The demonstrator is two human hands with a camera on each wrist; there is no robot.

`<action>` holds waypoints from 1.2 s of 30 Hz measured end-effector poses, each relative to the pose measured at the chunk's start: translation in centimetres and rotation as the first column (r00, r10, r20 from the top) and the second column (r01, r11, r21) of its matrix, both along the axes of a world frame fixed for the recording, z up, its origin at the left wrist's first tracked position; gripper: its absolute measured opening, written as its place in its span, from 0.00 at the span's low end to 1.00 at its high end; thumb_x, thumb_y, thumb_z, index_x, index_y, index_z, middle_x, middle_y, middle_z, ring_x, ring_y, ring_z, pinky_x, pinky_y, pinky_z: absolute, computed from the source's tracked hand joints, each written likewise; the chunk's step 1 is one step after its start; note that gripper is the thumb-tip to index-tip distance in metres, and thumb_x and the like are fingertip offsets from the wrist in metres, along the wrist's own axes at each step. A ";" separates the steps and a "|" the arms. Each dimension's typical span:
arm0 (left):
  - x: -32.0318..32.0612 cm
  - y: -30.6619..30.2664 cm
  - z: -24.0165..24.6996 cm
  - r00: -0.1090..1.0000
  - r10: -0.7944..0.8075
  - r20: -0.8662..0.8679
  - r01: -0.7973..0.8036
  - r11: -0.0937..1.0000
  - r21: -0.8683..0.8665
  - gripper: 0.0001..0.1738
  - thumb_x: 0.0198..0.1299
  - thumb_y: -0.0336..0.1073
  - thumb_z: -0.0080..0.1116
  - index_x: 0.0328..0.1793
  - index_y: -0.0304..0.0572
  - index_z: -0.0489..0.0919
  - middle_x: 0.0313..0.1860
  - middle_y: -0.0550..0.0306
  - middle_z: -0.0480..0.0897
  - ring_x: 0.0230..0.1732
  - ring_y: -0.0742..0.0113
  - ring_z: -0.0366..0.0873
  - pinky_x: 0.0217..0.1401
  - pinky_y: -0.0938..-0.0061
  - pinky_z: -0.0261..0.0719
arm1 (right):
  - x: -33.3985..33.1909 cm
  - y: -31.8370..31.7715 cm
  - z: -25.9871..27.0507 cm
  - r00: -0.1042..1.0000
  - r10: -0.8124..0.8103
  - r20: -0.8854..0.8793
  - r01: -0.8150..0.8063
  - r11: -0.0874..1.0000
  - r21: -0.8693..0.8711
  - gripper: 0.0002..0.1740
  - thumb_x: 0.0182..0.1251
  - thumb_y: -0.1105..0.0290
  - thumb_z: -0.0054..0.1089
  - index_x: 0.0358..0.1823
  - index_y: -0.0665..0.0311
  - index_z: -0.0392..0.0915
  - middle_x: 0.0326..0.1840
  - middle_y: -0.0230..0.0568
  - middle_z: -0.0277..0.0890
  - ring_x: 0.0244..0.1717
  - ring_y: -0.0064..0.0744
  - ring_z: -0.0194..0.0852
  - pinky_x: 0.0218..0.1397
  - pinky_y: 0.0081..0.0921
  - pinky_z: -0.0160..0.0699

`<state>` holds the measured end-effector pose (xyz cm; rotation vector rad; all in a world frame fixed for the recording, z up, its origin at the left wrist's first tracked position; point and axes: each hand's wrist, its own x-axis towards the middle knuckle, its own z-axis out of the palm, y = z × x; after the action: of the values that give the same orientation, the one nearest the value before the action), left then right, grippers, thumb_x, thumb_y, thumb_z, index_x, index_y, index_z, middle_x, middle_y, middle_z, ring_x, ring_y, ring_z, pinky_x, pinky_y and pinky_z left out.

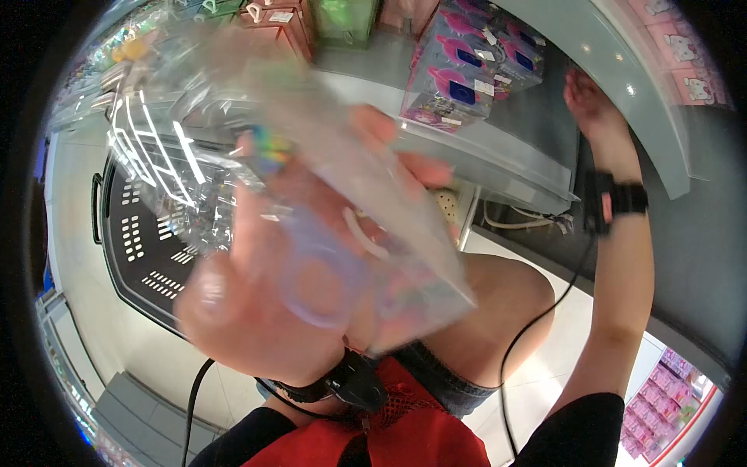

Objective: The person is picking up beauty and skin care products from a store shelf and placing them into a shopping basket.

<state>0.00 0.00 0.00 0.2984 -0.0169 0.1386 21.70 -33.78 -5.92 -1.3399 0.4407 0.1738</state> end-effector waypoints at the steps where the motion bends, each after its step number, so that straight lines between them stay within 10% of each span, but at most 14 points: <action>1: 0.1 -0.2 0.0 0.997 -0.066 -0.035 0.071 0.985 0.156 0.50 0.53 0.38 0.70 0.74 0.39 0.49 0.52 0.51 0.66 0.52 0.63 0.71 0.51 0.67 0.75 | -3.9 2.7 2.6 0.998 0.067 -0.018 -0.069 0.982 -0.178 0.14 0.66 0.71 0.52 0.51 0.67 0.72 0.45 0.42 0.78 0.41 0.33 0.77 0.47 0.33 0.76; 3: -0.1 1.1 1.5 0.951 -0.231 -0.208 0.307 0.793 0.526 0.51 0.50 0.33 0.72 0.71 0.28 0.48 0.47 0.51 0.71 0.44 0.65 0.75 0.46 0.74 0.75 | -10.0 8.5 6.6 0.993 0.103 -0.056 -0.108 0.989 -0.102 0.13 0.65 0.74 0.51 0.50 0.67 0.72 0.45 0.41 0.78 0.40 0.30 0.78 0.45 0.28 0.75; 6: -0.1 -0.2 0.2 0.955 -0.254 -0.154 0.285 0.636 0.717 0.48 0.53 0.25 0.68 0.73 0.29 0.48 0.53 0.47 0.75 0.57 0.63 0.75 0.55 0.75 0.75 | -12.2 8.2 7.7 0.948 0.300 -0.107 -0.302 0.953 -0.003 0.17 0.68 0.67 0.49 0.53 0.69 0.70 0.46 0.41 0.77 0.43 0.31 0.77 0.47 0.26 0.75; 8: -0.1 -1.2 -0.9 0.946 -0.225 -0.232 0.300 0.347 0.888 0.45 0.57 0.24 0.63 0.75 0.32 0.48 0.58 0.45 0.72 0.59 0.62 0.75 0.52 0.77 0.78 | -14.9 11.2 9.4 0.887 0.461 -0.011 -0.458 0.884 0.089 0.21 0.70 0.62 0.47 0.57 0.70 0.69 0.48 0.41 0.77 0.48 0.31 0.76 0.53 0.26 0.73; 11: -0.3 -2.2 -2.2 0.962 -0.211 -0.173 0.232 0.295 0.927 0.43 0.60 0.24 0.61 0.77 0.35 0.48 0.64 0.43 0.65 0.62 0.59 0.73 0.51 0.76 0.81 | -17.0 12.4 9.9 0.878 0.475 0.059 -0.478 0.877 0.049 0.24 0.70 0.61 0.50 0.61 0.70 0.67 0.53 0.41 0.76 0.54 0.29 0.74 0.60 0.23 0.69; 13: -0.1 -2.0 -1.5 0.952 -0.256 -0.171 0.247 0.304 0.920 0.44 0.60 0.25 0.62 0.78 0.37 0.49 0.69 0.44 0.60 0.64 0.55 0.71 0.57 0.68 0.80 | -17.0 12.3 10.2 0.836 0.542 -0.084 -0.538 0.781 -0.318 0.30 0.64 0.64 0.58 0.66 0.69 0.65 0.56 0.41 0.75 0.58 0.31 0.72 0.61 0.28 0.69; 16: -0.1 -2.1 -0.7 0.915 -0.320 -0.246 0.351 0.332 0.876 0.41 0.60 0.26 0.62 0.77 0.39 0.54 0.69 0.47 0.61 0.66 0.53 0.69 0.62 0.64 0.77 | -15.5 9.6 9.4 0.890 0.429 -0.152 -0.455 0.850 -0.267 0.26 0.63 0.68 0.60 0.62 0.67 0.69 0.51 0.36 0.77 0.53 0.26 0.74 0.58 0.25 0.71; 22: 0.5 -2.3 -0.3 0.992 0.050 -0.115 0.111 0.078 0.991 0.26 0.59 0.26 0.58 0.65 0.38 0.70 0.59 0.48 0.76 0.61 0.56 0.77 0.59 0.69 0.80 | -9.7 4.7 5.1 0.987 0.147 0.063 -0.076 0.779 -0.622 0.21 0.57 0.74 0.66 0.53 0.68 0.73 0.47 0.40 0.79 0.47 0.28 0.77 0.55 0.24 0.73; 27: 0.6 -2.4 0.1 0.994 0.022 -0.103 0.099 0.148 0.984 0.25 0.59 0.25 0.57 0.64 0.37 0.70 0.59 0.48 0.77 0.59 0.57 0.79 0.56 0.70 0.81 | -3.9 -1.3 -0.1 0.980 0.156 0.126 -0.036 0.753 -0.657 0.34 0.59 0.77 0.64 0.67 0.68 0.62 0.50 0.39 0.75 0.49 0.26 0.75 0.54 0.25 0.77; 34: 0.4 -3.0 -0.8 0.988 -0.040 -0.150 0.154 0.358 0.921 0.26 0.59 0.23 0.56 0.65 0.39 0.70 0.64 0.51 0.72 0.64 0.56 0.73 0.64 0.65 0.72 | 1.2 -2.2 -3.1 0.998 -0.015 0.061 0.049 0.788 -0.614 0.27 0.61 0.80 0.62 0.61 0.75 0.64 0.49 0.46 0.73 0.44 0.31 0.78 0.45 0.26 0.86; 36: 0.5 -3.1 -1.0 0.990 -0.030 -0.141 0.142 0.346 0.928 0.26 0.60 0.23 0.56 0.65 0.38 0.70 0.63 0.50 0.72 0.63 0.57 0.73 0.64 0.65 0.72 | 3.2 -1.9 -3.5 0.989 0.089 0.120 -0.013 0.850 -0.527 0.25 0.64 0.82 0.54 0.62 0.68 0.63 0.51 0.45 0.72 0.50 0.38 0.78 0.59 0.32 0.82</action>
<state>0.48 -3.09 -0.97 1.5132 -0.0116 -0.0165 24.91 -35.68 -9.39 -1.8942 0.3433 -0.0032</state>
